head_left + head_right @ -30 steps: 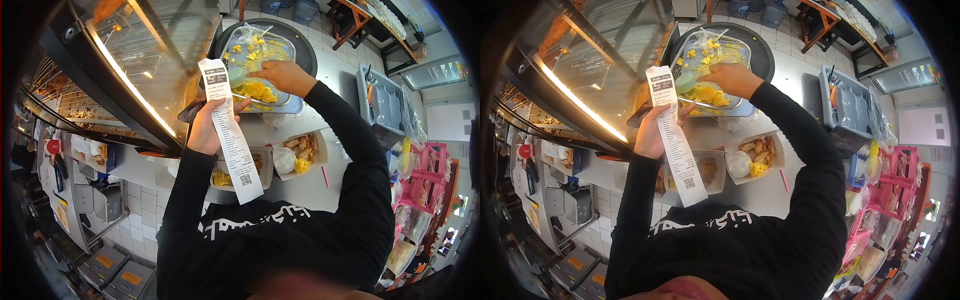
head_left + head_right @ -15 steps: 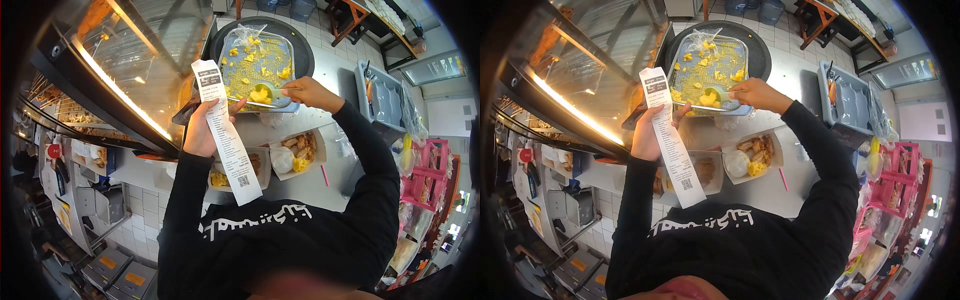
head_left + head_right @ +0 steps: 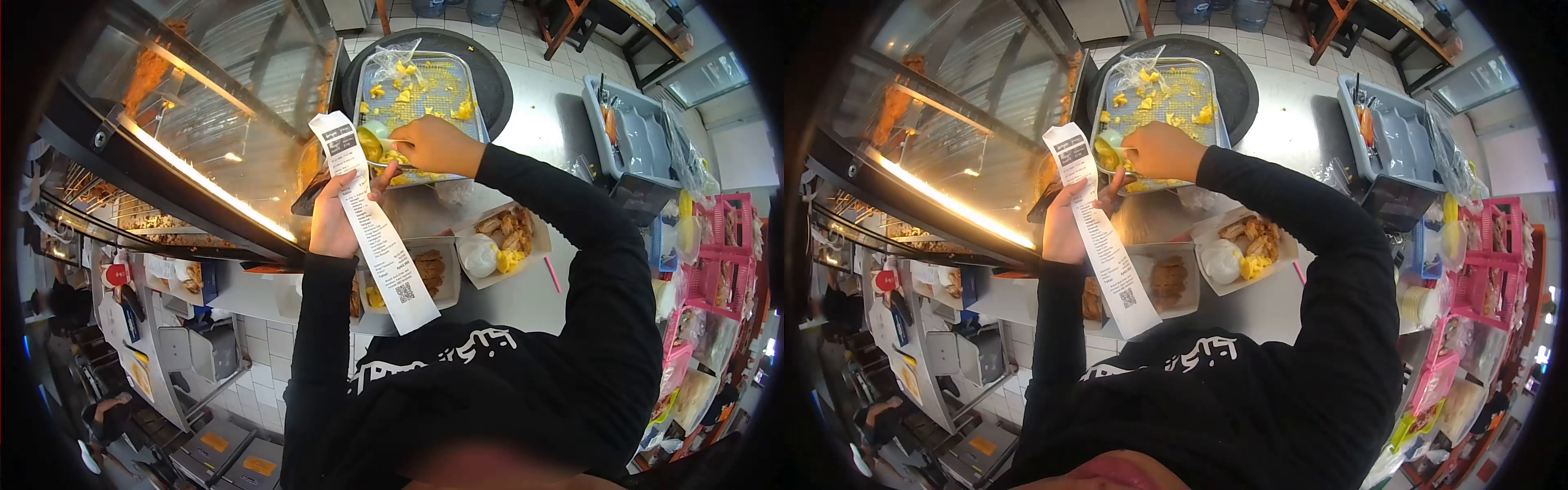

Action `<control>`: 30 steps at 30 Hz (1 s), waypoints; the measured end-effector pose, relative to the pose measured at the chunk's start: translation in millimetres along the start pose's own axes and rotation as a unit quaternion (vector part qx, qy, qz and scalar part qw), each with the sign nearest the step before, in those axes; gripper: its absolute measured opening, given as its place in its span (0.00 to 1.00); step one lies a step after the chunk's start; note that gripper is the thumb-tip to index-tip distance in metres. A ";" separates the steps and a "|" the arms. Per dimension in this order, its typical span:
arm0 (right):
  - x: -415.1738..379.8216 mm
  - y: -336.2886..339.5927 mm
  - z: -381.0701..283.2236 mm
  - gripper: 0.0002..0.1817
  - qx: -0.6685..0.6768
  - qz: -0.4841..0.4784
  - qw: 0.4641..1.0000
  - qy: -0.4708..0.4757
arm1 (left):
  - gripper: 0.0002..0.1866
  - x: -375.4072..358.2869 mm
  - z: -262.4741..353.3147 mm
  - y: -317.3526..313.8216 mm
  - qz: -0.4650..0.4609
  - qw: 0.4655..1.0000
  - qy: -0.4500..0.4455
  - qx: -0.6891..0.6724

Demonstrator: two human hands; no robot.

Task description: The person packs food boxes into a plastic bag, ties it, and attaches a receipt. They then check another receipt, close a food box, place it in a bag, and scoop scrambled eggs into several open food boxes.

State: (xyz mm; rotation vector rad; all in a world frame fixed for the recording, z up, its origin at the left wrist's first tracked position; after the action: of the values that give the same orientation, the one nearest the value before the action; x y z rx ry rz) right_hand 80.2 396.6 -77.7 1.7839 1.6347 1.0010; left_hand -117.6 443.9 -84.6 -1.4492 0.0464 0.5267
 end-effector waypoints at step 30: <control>-148.0 -54.6 -181.8 0.17 0.469 -0.143 0.835 -0.249 | 0.35 -315.2 30.1 56.9 0.156 0.784 -0.454 0.393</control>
State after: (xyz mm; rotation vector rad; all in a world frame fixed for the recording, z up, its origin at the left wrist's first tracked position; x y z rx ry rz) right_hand -97.8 239.4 -38.5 1.9894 2.0766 -0.5139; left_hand -426.3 375.2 -25.4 -0.2599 -0.2438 1.2648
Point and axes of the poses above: each hand's wrist, its own x-axis towards the middle knuckle, its own y-axis out of the back of the hand, z = x × y, the point moved 2 cm from there along x, towards the middle knuckle
